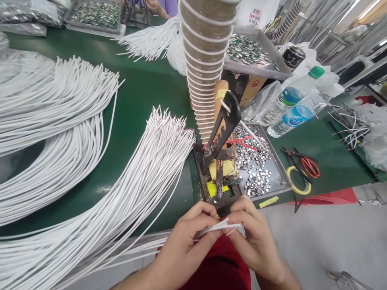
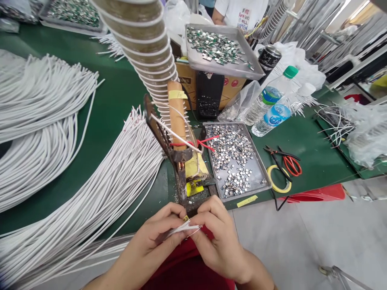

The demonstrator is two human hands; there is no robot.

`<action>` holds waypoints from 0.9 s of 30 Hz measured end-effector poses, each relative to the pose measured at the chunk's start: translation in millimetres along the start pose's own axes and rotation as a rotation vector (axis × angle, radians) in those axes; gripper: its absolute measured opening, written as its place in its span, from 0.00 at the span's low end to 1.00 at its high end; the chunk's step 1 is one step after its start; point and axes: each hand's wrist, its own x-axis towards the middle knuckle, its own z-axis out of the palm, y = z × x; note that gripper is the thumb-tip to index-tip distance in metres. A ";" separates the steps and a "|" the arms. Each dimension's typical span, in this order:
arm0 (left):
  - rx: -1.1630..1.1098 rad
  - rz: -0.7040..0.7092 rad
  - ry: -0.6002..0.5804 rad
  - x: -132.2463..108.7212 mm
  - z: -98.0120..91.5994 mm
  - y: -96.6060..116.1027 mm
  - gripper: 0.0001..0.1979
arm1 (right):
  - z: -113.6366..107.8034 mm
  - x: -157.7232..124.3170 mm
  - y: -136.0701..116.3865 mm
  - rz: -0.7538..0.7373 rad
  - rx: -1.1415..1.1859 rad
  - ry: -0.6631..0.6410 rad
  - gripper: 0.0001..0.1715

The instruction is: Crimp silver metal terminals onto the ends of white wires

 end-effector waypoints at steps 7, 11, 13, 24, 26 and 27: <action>-0.071 -0.067 -0.009 2.4 2.9 0.3 0.13 | -9.9 2.3 7.2 0.002 -0.015 0.017 0.10; -0.059 -0.086 0.012 0.8 2.4 1.6 0.16 | -29.1 13.3 37.8 0.104 -0.346 0.195 0.09; -0.064 -0.095 0.015 0.6 3.4 0.9 0.17 | -34.5 19.6 57.4 0.127 -0.467 0.185 0.08; -0.157 -0.100 0.160 -0.9 7.8 -2.2 0.07 | -35.2 18.8 71.3 0.166 -0.493 0.190 0.11; -0.151 -0.110 0.177 1.3 6.4 -0.2 0.08 | -33.8 12.7 61.2 0.149 -0.393 0.235 0.11; -0.147 -0.115 0.179 2.5 5.6 0.4 0.09 | -31.6 9.2 55.8 0.140 -0.314 0.255 0.10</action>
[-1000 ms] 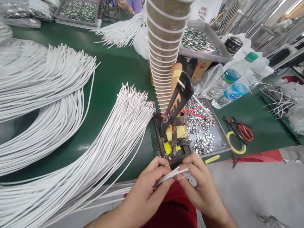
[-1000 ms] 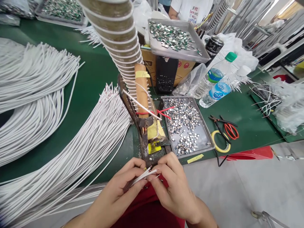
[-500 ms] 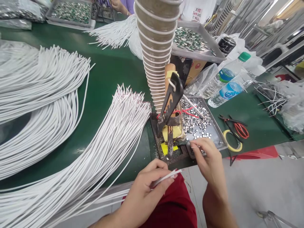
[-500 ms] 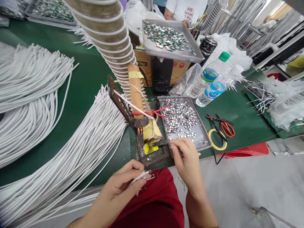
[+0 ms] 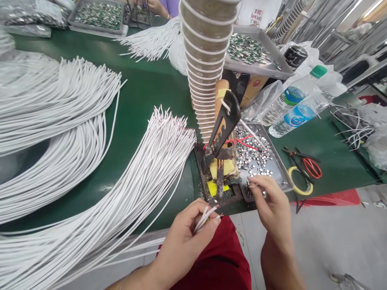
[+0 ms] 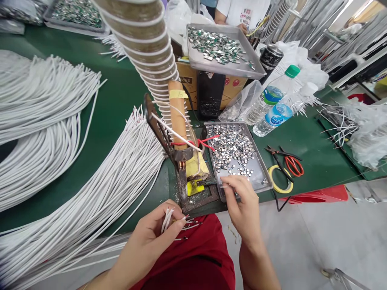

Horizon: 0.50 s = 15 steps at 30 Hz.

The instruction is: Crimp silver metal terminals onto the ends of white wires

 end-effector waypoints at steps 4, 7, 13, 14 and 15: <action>-0.010 0.034 0.016 5.0 -0.7 2.5 0.09 | 5.9 -15.1 -23.6 -0.059 0.263 -0.039 0.09; -0.076 0.046 0.011 7.1 0.3 4.8 0.09 | 12.4 -18.2 -39.8 -0.149 0.271 -0.094 0.11; -0.175 -0.027 -0.026 7.5 2.6 9.1 0.06 | 17.0 -16.7 -54.0 -0.185 0.269 -0.144 0.14; -0.178 -0.021 -0.022 7.8 2.8 9.4 0.06 | 17.1 -17.3 -54.4 -0.191 0.267 -0.147 0.14; -0.184 -0.014 -0.016 8.2 3.1 9.6 0.07 | 17.1 -18.1 -54.6 -0.197 0.263 -0.146 0.14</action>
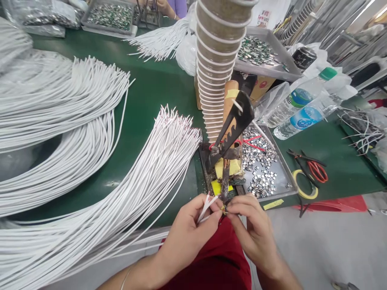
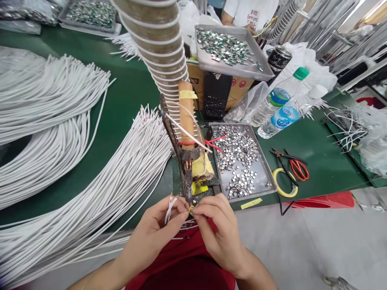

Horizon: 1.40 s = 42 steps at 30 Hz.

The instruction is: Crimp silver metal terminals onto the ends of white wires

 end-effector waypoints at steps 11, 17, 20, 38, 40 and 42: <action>-0.063 -0.002 0.037 5.0 -1.5 2.6 0.09 | 3.9 -14.2 2.0 -0.066 -0.140 0.114 0.15; -0.103 0.007 0.048 7.0 -1.5 6.4 0.09 | 8.9 -7.8 0.6 -0.098 -0.177 0.158 0.16; -0.112 0.014 0.056 6.5 -2.1 5.7 0.08 | 10.6 -4.5 -0.4 -0.122 -0.171 0.162 0.16; 0.018 0.077 0.058 2.6 0.2 -7.0 0.08 | 3.7 -9.7 -0.3 -0.038 -0.137 0.164 0.12; 0.024 0.063 0.063 1.9 0.2 -7.5 0.08 | -0.1 -10.7 0.5 -0.011 -0.107 0.167 0.13; 0.026 0.055 0.065 1.2 0.0 -6.8 0.08 | -2.7 -11.0 1.1 0.009 -0.090 0.163 0.15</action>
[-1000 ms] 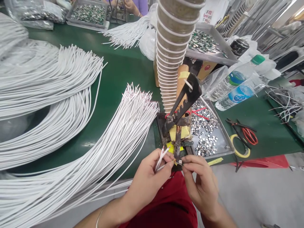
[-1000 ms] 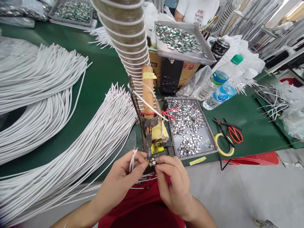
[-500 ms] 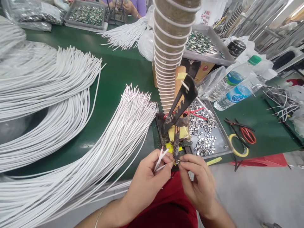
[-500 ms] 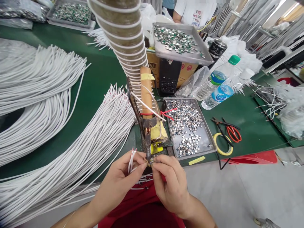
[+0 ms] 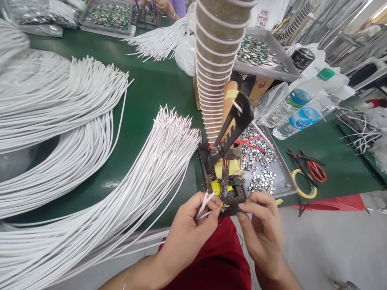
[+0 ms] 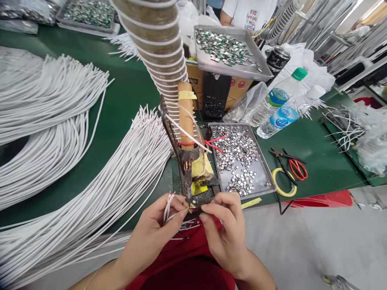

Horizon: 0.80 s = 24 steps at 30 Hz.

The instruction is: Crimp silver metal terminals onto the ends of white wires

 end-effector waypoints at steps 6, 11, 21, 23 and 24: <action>-0.007 -0.010 -0.010 1.2 -0.1 0.7 0.08 | 1.7 8.3 -0.8 -0.029 -0.074 -0.128 0.15; 0.013 -0.013 0.021 4.8 0.5 2.7 0.07 | 8.2 13.0 -0.3 -0.043 -0.099 -0.110 0.11; -0.037 0.003 0.010 -0.3 0.7 5.0 0.08 | 10.3 12.4 -2.5 -0.068 -0.058 -0.039 0.11; -0.046 -0.003 0.005 -2.2 1.0 3.9 0.09 | 8.2 7.8 -1.2 -0.060 -0.050 -0.045 0.12; -0.045 -0.005 0.007 -3.1 1.2 3.5 0.09 | 6.6 5.0 -0.3 -0.050 -0.042 -0.048 0.12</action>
